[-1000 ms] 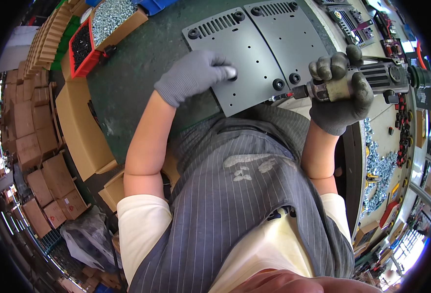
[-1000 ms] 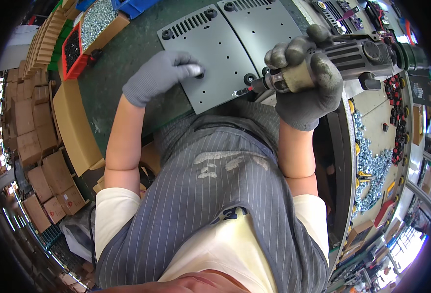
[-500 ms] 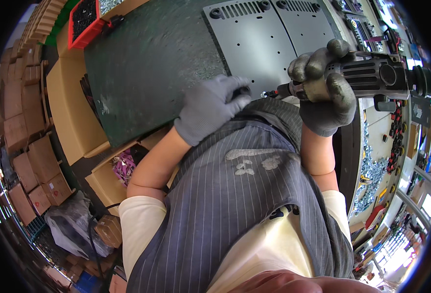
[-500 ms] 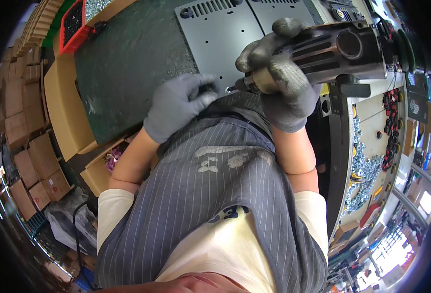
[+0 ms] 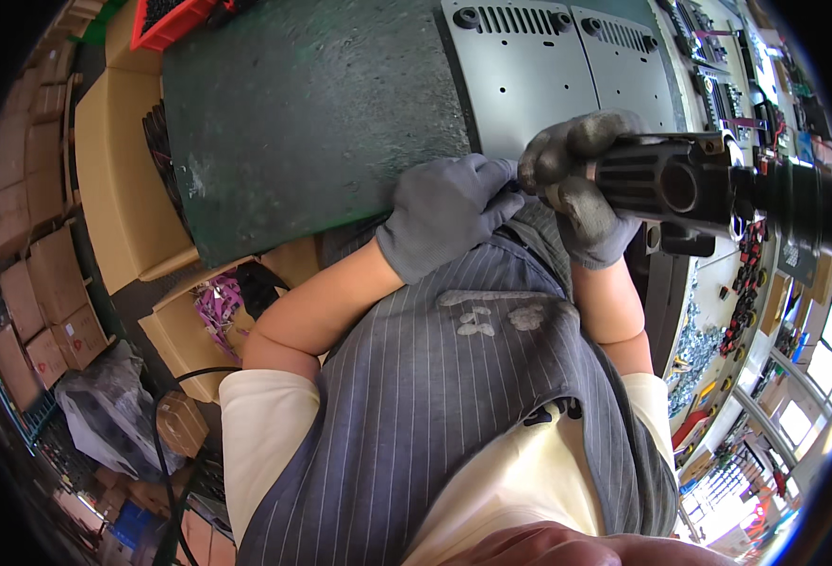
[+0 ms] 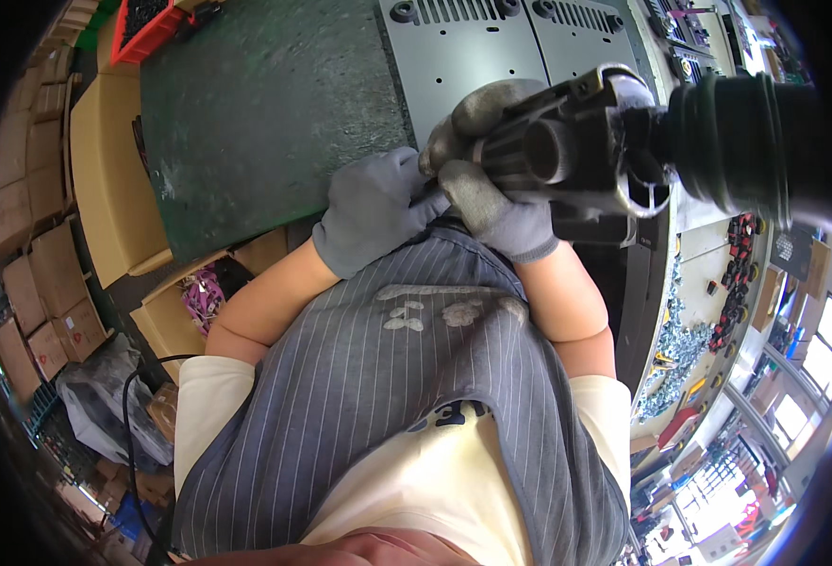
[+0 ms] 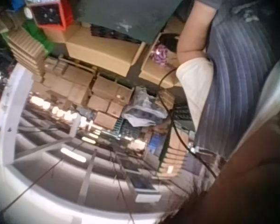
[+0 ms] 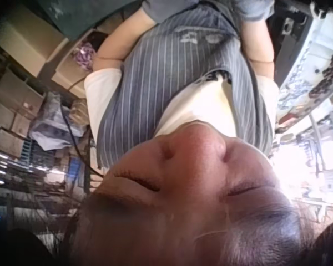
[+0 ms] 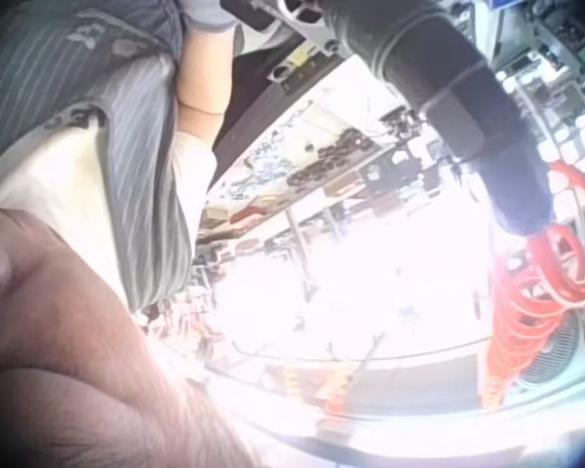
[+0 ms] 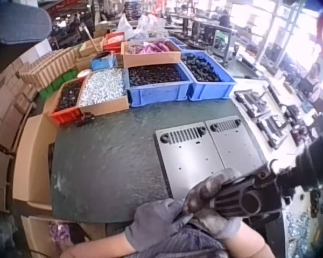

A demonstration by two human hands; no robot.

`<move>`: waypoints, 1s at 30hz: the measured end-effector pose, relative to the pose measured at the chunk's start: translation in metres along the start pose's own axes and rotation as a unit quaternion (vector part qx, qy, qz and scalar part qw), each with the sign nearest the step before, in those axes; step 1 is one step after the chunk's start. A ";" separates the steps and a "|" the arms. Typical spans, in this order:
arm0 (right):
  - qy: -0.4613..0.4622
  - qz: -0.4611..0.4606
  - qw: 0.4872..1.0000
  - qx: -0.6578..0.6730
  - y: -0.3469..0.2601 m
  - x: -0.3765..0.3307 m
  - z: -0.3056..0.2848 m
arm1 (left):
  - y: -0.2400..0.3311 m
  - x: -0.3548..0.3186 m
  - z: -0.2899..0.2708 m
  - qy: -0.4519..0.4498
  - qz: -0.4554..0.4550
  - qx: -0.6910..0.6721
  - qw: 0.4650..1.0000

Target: Assembling a metal chassis by attaching components and fans using an air screwdriver.

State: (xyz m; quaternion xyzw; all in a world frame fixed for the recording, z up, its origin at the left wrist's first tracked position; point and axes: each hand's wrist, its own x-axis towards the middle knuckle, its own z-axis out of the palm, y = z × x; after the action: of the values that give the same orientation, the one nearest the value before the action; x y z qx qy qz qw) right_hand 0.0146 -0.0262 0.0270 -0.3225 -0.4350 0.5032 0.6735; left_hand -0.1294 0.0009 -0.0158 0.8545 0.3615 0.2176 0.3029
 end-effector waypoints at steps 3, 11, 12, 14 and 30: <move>-0.076 0.006 0.996 0.038 0.001 0.005 -0.010 | -0.001 0.000 0.001 -0.009 -0.009 0.004 1.000; -0.045 0.079 0.995 -0.032 -0.009 0.005 -0.010 | 0.000 0.004 -0.005 -0.006 0.059 0.030 0.998; -0.030 0.077 0.996 -0.022 -0.015 0.006 -0.007 | 0.002 0.004 -0.008 -0.019 0.035 -0.011 0.999; -0.057 0.027 0.998 -0.004 -0.033 0.012 -0.005 | 0.007 0.007 -0.017 -0.022 0.004 -0.084 0.996; -0.020 0.226 0.970 -0.082 -0.063 0.009 -0.042 | 0.017 0.060 -0.041 -0.077 -0.231 -0.505 0.828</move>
State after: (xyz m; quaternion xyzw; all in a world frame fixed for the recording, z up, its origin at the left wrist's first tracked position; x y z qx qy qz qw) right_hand 0.0786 -0.0349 0.0670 -0.4564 -0.4043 0.6115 0.5042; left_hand -0.1067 0.0511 0.0338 0.4882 0.3634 0.2268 0.7604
